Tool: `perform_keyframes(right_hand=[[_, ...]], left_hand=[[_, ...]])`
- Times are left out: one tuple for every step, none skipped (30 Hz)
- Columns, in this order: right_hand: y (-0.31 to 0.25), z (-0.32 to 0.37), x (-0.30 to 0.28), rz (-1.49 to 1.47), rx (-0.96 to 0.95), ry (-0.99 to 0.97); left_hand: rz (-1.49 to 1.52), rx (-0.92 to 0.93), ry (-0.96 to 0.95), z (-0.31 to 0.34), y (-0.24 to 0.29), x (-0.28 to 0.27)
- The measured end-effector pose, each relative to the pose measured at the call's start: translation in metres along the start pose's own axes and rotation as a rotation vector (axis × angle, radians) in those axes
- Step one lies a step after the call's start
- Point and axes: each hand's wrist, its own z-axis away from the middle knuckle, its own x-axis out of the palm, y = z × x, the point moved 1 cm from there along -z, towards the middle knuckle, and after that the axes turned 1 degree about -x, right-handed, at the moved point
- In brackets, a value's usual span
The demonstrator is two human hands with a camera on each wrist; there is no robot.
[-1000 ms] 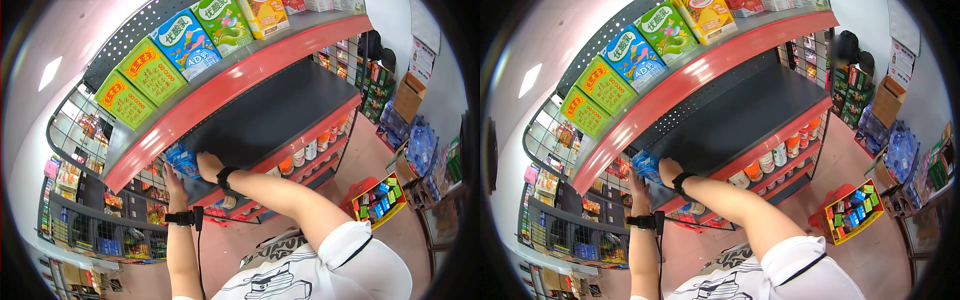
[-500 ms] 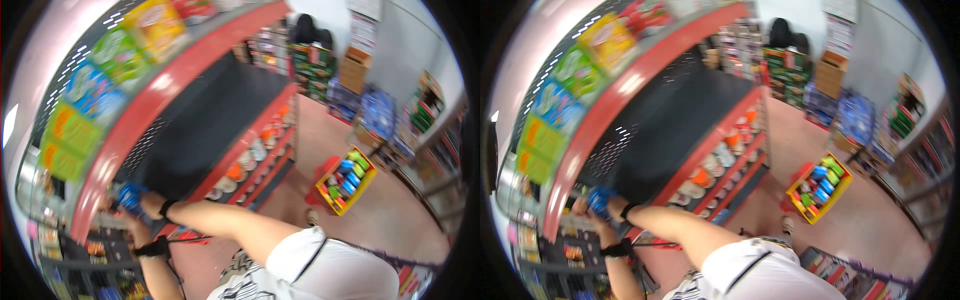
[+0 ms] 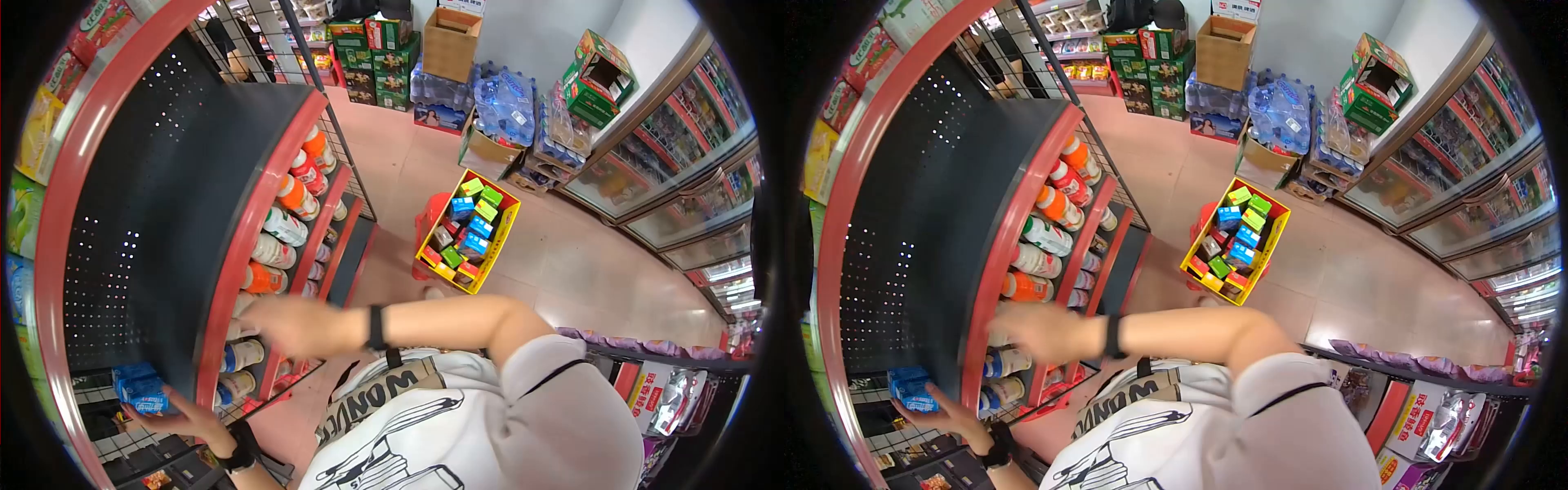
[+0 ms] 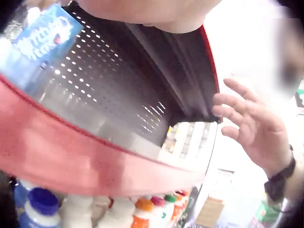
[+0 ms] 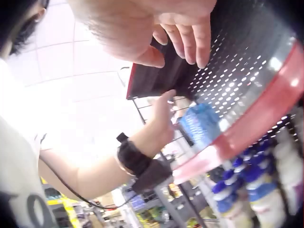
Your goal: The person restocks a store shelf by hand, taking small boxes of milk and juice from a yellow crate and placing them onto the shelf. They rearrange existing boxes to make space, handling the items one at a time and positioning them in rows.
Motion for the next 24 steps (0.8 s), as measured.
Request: perform_keyframes(right_hand=[[0.024,0.031,-0.019,0.225,0.107,0.075],[0.041,0.061,-0.046,0.264,0.327,0.073],[0.063,0.099,-0.067,0.393,0.46,0.126],[0.075,0.134,-0.092,0.538,0.536,0.15],[0.093,0.178,-0.112,0.595,0.629,0.171],[0.091,0.204,-0.134,0.662,0.73,0.181],[0.088,0.229,-0.151,0.657,0.909,0.154],[0.115,0.274,-0.162,0.729,0.973,0.182],[0.118,0.293,-0.169,0.787,0.964,0.302],[0.124,0.312,-0.179,0.806,1.084,0.237],[0.128,0.319,-0.184,0.802,1.081,0.226],[0.137,0.33,-0.185,0.803,1.174,0.23],[0.146,0.338,-0.185,0.804,1.265,0.234],[0.155,0.343,-0.185,0.797,1.283,0.191],[0.167,0.35,-0.181,0.79,1.27,0.177],[0.18,0.356,-0.177,0.812,1.336,0.135],[0.191,0.362,-0.175,0.836,1.398,0.089],[0.196,0.361,-0.172,0.834,1.429,0.078],[0.204,0.366,-0.168,0.867,1.382,0.089],[0.212,0.371,-0.164,0.888,1.401,0.08],[0.217,0.371,-0.163,0.914,1.412,0.068],[0.221,0.372,-0.164,0.927,1.41,0.018],[0.224,0.374,-0.166,0.942,1.408,-0.032],[0.225,0.372,-0.17,0.935,1.415,-0.064]], left_hand=[[0.037,0.1,0.043,-0.001,0.022,0.011],[0.08,0.202,0.089,-0.001,0.042,0.023],[0.083,0.201,0.079,0.002,0.056,0.032],[0.225,0.065,-0.021,0.005,0.069,0.04],[0.363,-0.074,-0.121,0.009,0.082,0.049],[0.527,-0.128,-0.216,0.018,0.094,0.064],[0.596,-0.14,-0.323,0.029,0.103,0.08],[0.662,-0.152,-0.427,0.039,0.113,0.095],[0.654,-0.131,-0.549,0.047,0.124,0.105],[0.641,-0.111,-0.671,0.055,0.137,0.112],[0.631,-0.118,-0.669,0.064,0.148,0.118],[0.665,-0.154,-0.771,0.073,0.16,0.123],[0.698,-0.192,-0.87,0.079,0.171,0.127],[0.684,-0.197,-0.862,0.081,0.18,0.129],[0.623,-0.112,-0.923,0.083,0.189,0.13],[0.559,-0.029,-0.98,0.084,0.196,0.131],[0.538,-0.04,-0.963,0.085,0.201,0.131],[0.536,-0.01,-0.978,0.087,0.203,0.131],[0.528,0.015,-0.988,0.088,0.205,0.129],[0.503,-0.049,-1.015,0.087,0.208,0.125],[0.52,-0.054,-0.991,0.09,0.204,0.124],[0.498,-0.055,-0.984,0.09,0.202,0.121],[0.476,-0.057,-0.978,0.09,0.2,0.117],[0.483,-0.117,-0.975,0.091,0.199,0.112]])
